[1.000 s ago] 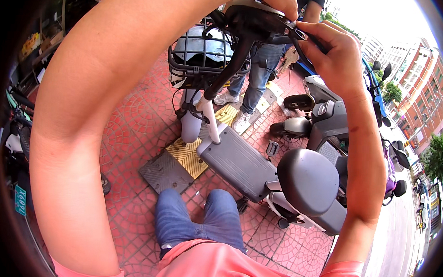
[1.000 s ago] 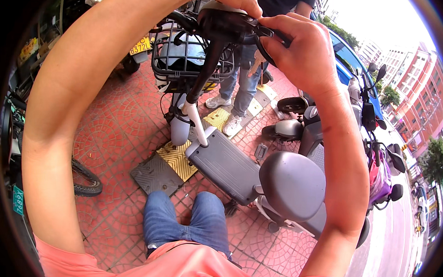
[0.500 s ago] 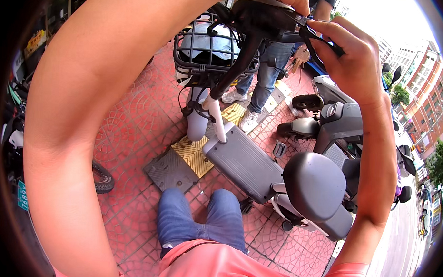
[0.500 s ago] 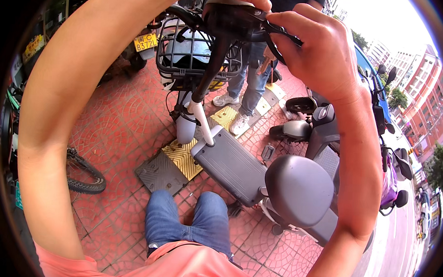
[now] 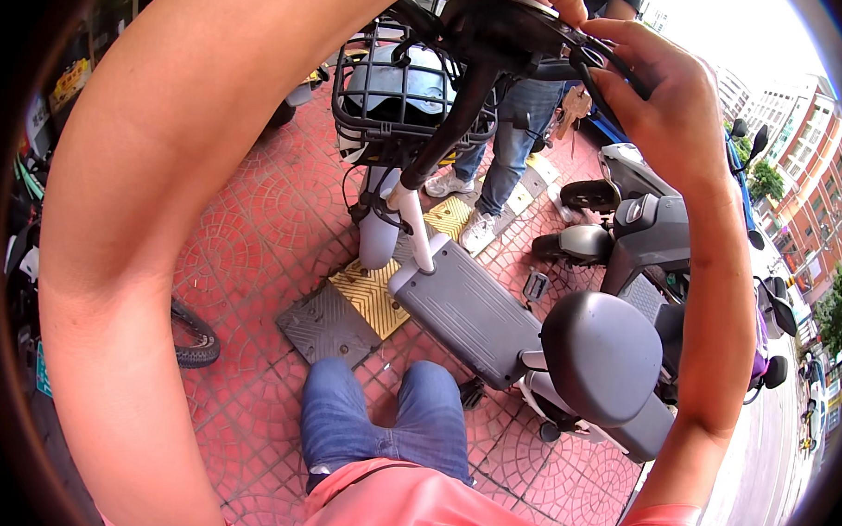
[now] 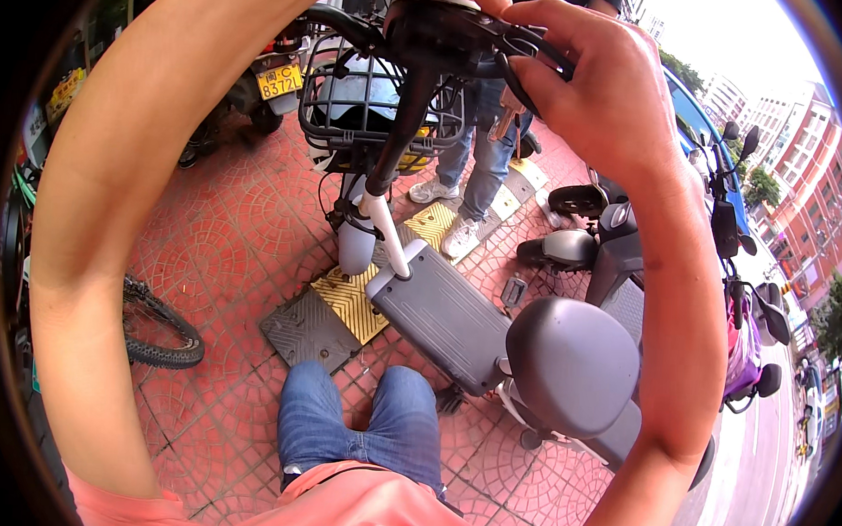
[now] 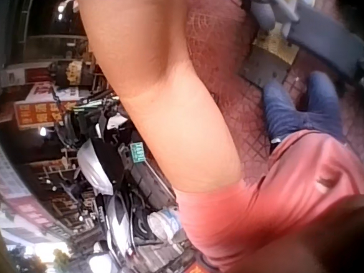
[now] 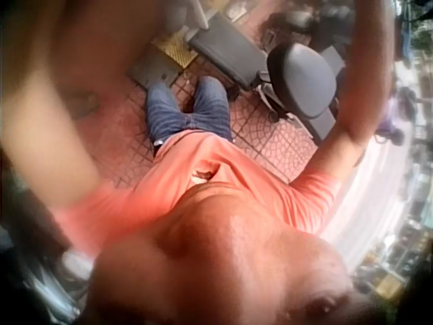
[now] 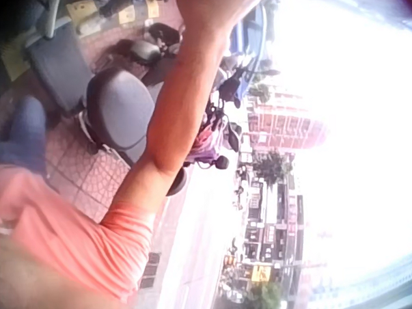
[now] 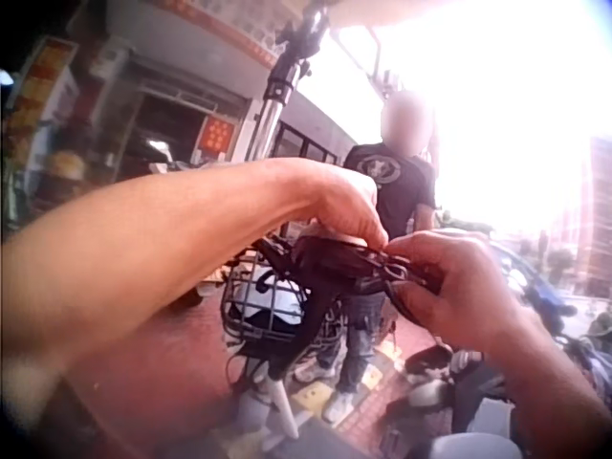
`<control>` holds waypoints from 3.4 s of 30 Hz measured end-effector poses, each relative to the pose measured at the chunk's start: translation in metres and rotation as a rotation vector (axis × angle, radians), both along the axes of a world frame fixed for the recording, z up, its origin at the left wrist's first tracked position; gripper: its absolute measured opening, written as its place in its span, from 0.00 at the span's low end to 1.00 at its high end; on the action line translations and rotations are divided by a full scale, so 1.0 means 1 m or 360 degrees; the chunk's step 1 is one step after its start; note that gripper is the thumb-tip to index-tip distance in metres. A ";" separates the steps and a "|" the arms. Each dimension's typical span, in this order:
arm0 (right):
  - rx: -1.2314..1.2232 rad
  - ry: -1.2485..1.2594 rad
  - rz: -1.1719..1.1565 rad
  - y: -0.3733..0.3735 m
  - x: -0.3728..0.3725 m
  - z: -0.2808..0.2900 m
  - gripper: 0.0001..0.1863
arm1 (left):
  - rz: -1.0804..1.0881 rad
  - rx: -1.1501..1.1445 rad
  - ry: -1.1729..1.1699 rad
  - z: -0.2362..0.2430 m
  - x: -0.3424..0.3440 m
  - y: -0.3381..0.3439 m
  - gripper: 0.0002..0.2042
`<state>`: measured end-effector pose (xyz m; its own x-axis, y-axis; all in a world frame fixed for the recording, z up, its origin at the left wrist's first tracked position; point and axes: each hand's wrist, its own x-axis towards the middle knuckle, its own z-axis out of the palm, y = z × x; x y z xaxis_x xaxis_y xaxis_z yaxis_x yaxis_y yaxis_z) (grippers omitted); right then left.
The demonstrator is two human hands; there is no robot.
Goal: The person wraps tape around the handle and instrument panel area of an electric scooter and then uses shears to cut through wires and the dashboard casing to remove the top panel.
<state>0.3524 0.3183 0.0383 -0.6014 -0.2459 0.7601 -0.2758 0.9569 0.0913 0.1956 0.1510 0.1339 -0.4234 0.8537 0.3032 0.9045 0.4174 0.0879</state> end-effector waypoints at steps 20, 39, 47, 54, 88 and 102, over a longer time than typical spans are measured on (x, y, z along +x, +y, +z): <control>-0.0173 0.0102 -0.0135 0.004 -0.008 -0.014 0.20 | -0.0227 -0.0207 0.0675 -0.005 -0.003 -0.038 0.10; 0.0012 0.0030 -0.0387 -0.052 0.048 -0.011 0.18 | -0.0182 -0.0168 0.0942 -0.014 0.014 -0.062 0.08; 0.0750 0.0165 -0.0472 -0.091 0.025 -0.009 0.13 | -0.0144 -0.0195 0.0939 -0.010 0.017 -0.060 0.08; 0.0859 0.0034 -0.0765 -0.116 0.016 -0.005 0.12 | -0.0117 -0.0224 0.0909 -0.008 0.013 -0.058 0.08; -0.2907 -0.0172 0.1558 -0.190 -0.084 -0.085 0.18 | -0.0128 -0.0211 0.0806 0.001 0.021 -0.056 0.09; -0.2825 -0.0329 0.1400 -0.144 -0.082 -0.082 0.18 | -0.0156 -0.0169 0.0750 0.006 0.019 -0.052 0.10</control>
